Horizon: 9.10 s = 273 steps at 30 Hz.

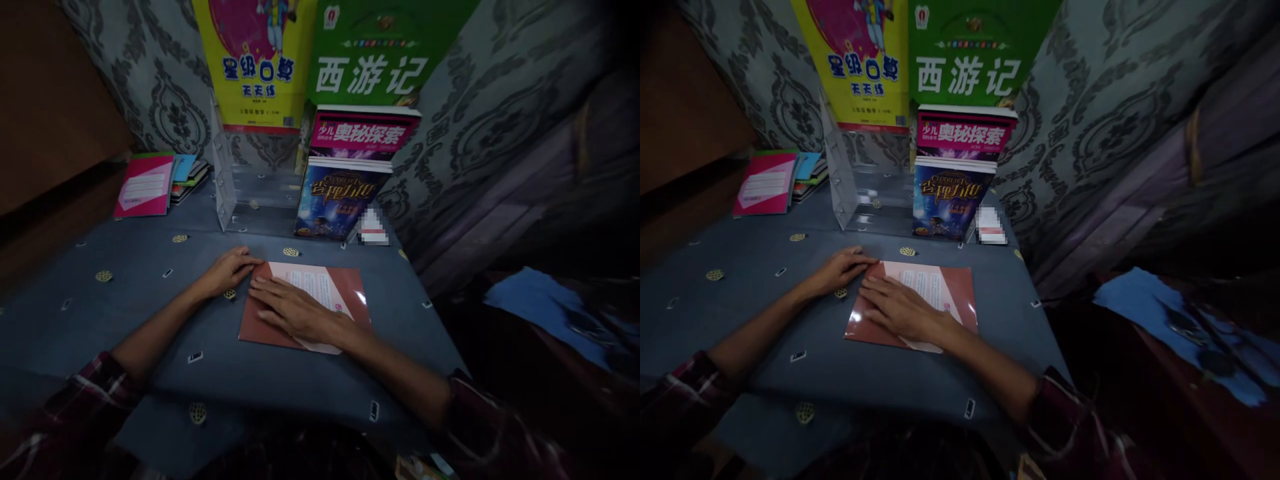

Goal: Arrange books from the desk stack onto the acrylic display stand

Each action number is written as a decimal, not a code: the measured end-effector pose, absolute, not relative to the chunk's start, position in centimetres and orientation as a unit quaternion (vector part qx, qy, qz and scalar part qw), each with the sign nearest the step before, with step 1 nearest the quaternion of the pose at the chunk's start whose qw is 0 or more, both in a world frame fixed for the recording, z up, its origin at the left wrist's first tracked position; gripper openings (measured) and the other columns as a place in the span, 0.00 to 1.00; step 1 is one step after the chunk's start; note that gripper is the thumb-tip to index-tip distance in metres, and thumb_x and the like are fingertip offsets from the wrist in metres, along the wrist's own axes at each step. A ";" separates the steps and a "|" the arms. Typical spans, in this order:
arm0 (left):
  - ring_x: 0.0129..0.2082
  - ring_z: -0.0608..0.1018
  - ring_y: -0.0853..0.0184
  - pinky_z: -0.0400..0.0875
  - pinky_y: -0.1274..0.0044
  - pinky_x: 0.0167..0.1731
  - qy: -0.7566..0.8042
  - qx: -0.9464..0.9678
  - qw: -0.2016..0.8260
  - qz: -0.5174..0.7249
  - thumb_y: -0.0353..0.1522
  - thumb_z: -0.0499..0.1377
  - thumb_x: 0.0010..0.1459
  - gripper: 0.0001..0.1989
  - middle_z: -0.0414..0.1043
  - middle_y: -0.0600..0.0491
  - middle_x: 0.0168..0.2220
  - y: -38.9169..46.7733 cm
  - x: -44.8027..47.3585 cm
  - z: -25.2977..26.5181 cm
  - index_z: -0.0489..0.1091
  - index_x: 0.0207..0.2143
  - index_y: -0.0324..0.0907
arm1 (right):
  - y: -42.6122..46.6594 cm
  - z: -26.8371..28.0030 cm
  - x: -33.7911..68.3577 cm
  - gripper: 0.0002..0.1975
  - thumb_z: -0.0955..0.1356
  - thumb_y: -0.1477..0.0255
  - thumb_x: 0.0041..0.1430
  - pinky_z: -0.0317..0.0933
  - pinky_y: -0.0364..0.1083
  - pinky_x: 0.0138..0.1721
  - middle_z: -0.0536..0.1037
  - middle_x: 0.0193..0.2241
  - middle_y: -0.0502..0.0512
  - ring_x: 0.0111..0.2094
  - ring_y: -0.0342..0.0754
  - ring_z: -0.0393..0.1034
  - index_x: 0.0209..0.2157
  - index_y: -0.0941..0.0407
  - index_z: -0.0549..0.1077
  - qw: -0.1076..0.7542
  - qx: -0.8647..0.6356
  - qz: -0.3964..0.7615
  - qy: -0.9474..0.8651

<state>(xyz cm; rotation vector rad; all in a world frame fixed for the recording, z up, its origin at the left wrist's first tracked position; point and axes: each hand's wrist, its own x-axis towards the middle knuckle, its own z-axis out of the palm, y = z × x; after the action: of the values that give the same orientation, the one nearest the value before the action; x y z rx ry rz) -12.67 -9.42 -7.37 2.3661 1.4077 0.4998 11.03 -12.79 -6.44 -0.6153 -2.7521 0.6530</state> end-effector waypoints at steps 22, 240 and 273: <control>0.42 0.73 0.61 0.68 0.71 0.46 0.505 0.835 0.154 0.157 0.44 0.51 0.67 0.23 0.71 0.49 0.41 -10.2 -12.1 -6.5 0.75 0.54 0.43 | -12.6 -8.7 19.3 0.28 0.60 0.60 0.72 0.48 0.65 0.70 0.60 0.69 0.66 0.71 0.58 0.49 0.67 0.59 0.61 0.177 -0.401 0.152 -0.886; 0.57 0.73 0.51 0.66 0.57 0.57 0.570 0.767 0.118 0.271 0.32 0.52 0.64 0.22 0.72 0.40 0.57 -11.9 -10.7 -8.4 0.61 0.60 0.39 | -7.5 -9.7 18.2 0.25 0.58 0.64 0.71 0.49 0.66 0.68 0.67 0.66 0.63 0.69 0.58 0.56 0.65 0.57 0.64 0.224 -0.419 0.179 -0.862; 0.68 0.58 0.53 0.48 0.52 0.67 0.260 0.947 0.139 0.130 0.38 0.52 0.71 0.19 0.62 0.49 0.65 -14.4 -3.5 -7.2 0.69 0.61 0.56 | -6.1 -10.4 19.1 0.23 0.62 0.71 0.66 0.61 0.60 0.62 0.74 0.60 0.58 0.60 0.55 0.69 0.61 0.54 0.68 0.286 -0.401 0.255 -0.832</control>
<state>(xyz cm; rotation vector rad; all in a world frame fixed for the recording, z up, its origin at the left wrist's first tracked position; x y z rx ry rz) -3.50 -14.38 -7.20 2.7378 0.7509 0.3748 19.14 -6.11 -10.43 -1.0718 -2.2239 0.6809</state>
